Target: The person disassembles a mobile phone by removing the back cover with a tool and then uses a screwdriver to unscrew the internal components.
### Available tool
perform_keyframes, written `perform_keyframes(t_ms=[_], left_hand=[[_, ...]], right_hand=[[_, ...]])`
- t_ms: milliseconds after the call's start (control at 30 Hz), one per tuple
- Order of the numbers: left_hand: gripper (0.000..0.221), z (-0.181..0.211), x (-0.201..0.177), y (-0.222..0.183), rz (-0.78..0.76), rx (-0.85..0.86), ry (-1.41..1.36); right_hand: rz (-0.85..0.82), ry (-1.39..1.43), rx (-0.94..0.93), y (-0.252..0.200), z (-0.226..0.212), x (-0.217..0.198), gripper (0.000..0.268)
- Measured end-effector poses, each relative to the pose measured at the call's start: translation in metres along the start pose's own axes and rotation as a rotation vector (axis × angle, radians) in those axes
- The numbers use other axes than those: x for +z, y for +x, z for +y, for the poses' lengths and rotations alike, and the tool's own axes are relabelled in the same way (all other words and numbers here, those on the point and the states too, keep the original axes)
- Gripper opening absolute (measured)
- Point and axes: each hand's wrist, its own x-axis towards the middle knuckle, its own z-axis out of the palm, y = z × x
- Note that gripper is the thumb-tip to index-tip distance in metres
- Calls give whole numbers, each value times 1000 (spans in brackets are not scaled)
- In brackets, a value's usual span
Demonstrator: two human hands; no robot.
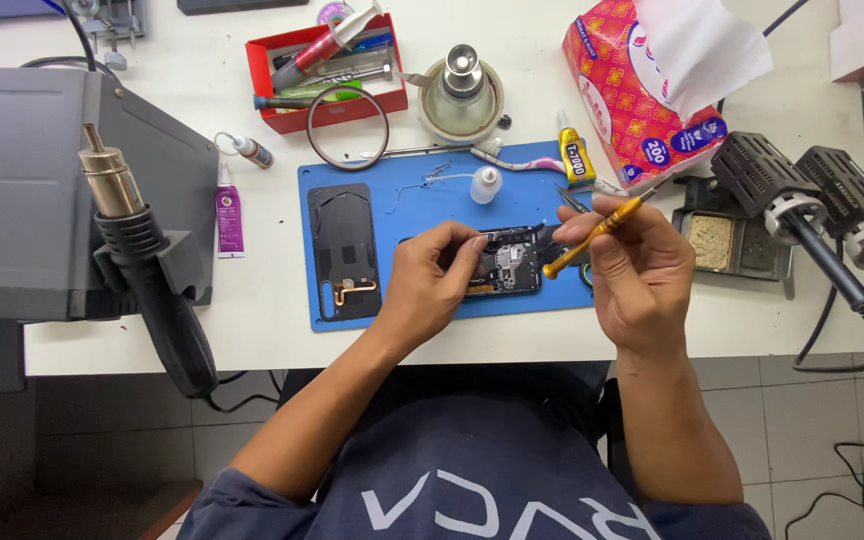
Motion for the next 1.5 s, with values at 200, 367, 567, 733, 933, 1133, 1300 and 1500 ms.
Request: perform_keyframes(t_ms=[200,367,567,733,933,1133,1300,1500], left_hand=[[12,34,-49,-3,148,39,112],[12,19,-82,6,283,97,309],[13,7,-69,27,355,104,297],[7,-14,-55,34,377,97,256],[7,-23,-61,52,384,73,310],[13,-25,-67,52,311,160,578],[18,-31,-60,37,277,214,569],[18,-51,-59,58,226,281,492]], right_hand=[[52,27,72,-3,18,-3,31],[62,8,104,-2,19,-2,30],[42,-37,95,1,20,8,31],[-7,-123,110,3,22,25,30],[-73,-150,114,14,27,37,31],[-71,-161,159,14,26,32,32],[-152,-311,140,10,16,18,34],[-140,-343,119,-1,24,15,33]])
